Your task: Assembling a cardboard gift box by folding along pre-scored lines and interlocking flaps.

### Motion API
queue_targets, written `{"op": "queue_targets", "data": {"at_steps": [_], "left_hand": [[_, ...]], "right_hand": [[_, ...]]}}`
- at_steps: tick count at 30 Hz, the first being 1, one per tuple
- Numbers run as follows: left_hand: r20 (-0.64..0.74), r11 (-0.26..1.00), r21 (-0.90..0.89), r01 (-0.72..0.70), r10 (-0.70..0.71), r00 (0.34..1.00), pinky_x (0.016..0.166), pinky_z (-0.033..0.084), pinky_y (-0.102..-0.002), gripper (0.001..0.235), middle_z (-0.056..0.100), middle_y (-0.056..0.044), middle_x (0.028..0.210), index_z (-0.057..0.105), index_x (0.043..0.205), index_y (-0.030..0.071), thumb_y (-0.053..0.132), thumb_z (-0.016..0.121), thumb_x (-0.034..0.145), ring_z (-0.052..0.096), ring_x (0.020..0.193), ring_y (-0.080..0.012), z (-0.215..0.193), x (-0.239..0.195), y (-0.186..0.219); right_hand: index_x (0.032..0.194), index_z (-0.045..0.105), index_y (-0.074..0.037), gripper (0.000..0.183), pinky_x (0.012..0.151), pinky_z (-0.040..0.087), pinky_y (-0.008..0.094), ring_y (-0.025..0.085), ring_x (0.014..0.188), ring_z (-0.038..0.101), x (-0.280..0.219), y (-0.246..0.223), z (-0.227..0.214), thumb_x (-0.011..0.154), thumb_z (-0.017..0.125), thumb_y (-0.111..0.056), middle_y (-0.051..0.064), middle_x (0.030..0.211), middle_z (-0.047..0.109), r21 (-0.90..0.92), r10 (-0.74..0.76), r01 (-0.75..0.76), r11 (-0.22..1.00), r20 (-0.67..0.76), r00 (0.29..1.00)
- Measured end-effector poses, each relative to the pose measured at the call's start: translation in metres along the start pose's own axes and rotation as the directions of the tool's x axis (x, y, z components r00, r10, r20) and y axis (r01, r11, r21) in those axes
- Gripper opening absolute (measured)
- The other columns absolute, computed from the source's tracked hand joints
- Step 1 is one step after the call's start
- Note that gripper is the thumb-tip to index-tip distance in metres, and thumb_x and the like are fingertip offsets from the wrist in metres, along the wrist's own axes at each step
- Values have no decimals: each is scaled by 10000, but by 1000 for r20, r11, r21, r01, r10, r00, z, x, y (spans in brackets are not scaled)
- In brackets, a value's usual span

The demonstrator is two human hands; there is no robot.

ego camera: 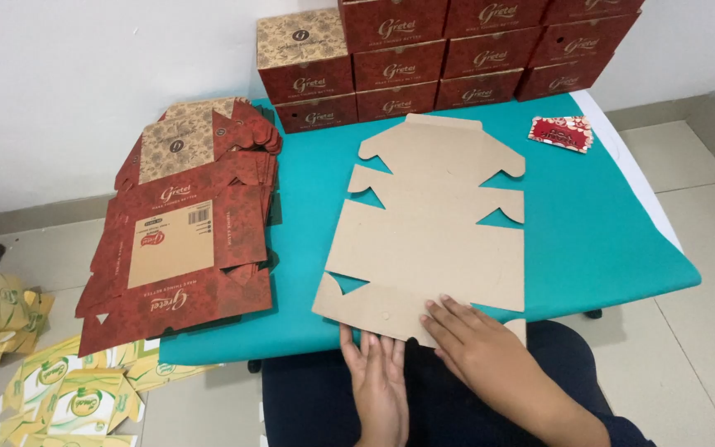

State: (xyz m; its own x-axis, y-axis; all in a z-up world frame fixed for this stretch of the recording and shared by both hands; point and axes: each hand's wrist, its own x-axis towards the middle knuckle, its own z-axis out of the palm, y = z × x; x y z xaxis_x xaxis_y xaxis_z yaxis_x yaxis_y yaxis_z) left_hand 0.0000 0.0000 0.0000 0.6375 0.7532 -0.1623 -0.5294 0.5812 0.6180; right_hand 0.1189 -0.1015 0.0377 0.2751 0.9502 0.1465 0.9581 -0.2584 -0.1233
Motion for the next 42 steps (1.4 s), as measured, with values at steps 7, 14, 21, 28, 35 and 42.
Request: {"op": "queue_targets", "data": {"at_steps": [7, 14, 21, 28, 35, 42], "left_hand": [[263, 576, 537, -616, 580, 771, 1185, 203, -515, 683, 272, -276, 1492, 297, 1361, 46, -65, 577, 748, 260, 1427, -395, -65, -8, 6], [908, -32, 413, -910, 87, 409, 1101, 246, -516, 243, 570, -22, 1241, 593, 1105, 177, 268, 635, 884, 472, 1246, -239, -24, -3, 19], [793, -377, 440, -815, -264, 550, 1145, 111, -462, 853, 262, -265, 1511, 334, 1401, -91, 410, 652, 788, 208, 1425, -348, 11, 25, 9], [768, -412, 467, -782, -249, 590, 1145, 122, -482, 850, 301, -296, 1477, 344, 1379, -121, 392, 644, 771, 227, 1410, -383, 9, 25, -1], [746, -489, 426, -761, -286, 601, 1148, 129, -435, 847, 292, -197, 1511, 321, 1425, -18, 415, 638, 770, 212, 1427, -302, -2, 28, 28], [709, -538, 473, -698, -238, 664, 1141, 171, -423, 815, 315, -224, 1489, 346, 1399, -43, 428, 622, 795, 245, 1407, -334, -10, 24, 34]], "right_hand": [[1062, 639, -147, 285, 1021, 371, 403, 185, 1138, 574, -17, 14, -42, 809, 562, -253, -10, 1178, 662, 131, 81, -84, 988, 25, 996], [1008, 682, -177, 228, 995, 382, 402, 170, 898, 594, 11, 37, -46, 814, 563, -167, -22, 867, 641, 180, 217, -191, 965, -135, 967], [1165, 601, -78, 378, 1080, 354, 481, 269, 1164, 527, 31, 43, -11, 793, 583, -143, 88, 1172, 569, 37, 181, -178, 983, -292, 939], [1270, 465, 75, 511, 1135, 257, 426, 314, 1367, 348, 11, -1, 17, 808, 533, -130, 231, 1419, 411, 115, 180, -159, 980, -197, 964], [1378, 364, 39, 705, 1146, 232, 416, 311, 1403, 302, -19, 16, 30, 874, 449, -447, 228, 1478, 344, -131, 251, -285, 949, -230, 940], [1302, 450, 135, 805, 1108, 334, 441, 398, 1320, 432, -7, -8, 32, 839, 534, -518, 327, 1382, 442, -284, 375, -496, 820, -387, 842]]}}
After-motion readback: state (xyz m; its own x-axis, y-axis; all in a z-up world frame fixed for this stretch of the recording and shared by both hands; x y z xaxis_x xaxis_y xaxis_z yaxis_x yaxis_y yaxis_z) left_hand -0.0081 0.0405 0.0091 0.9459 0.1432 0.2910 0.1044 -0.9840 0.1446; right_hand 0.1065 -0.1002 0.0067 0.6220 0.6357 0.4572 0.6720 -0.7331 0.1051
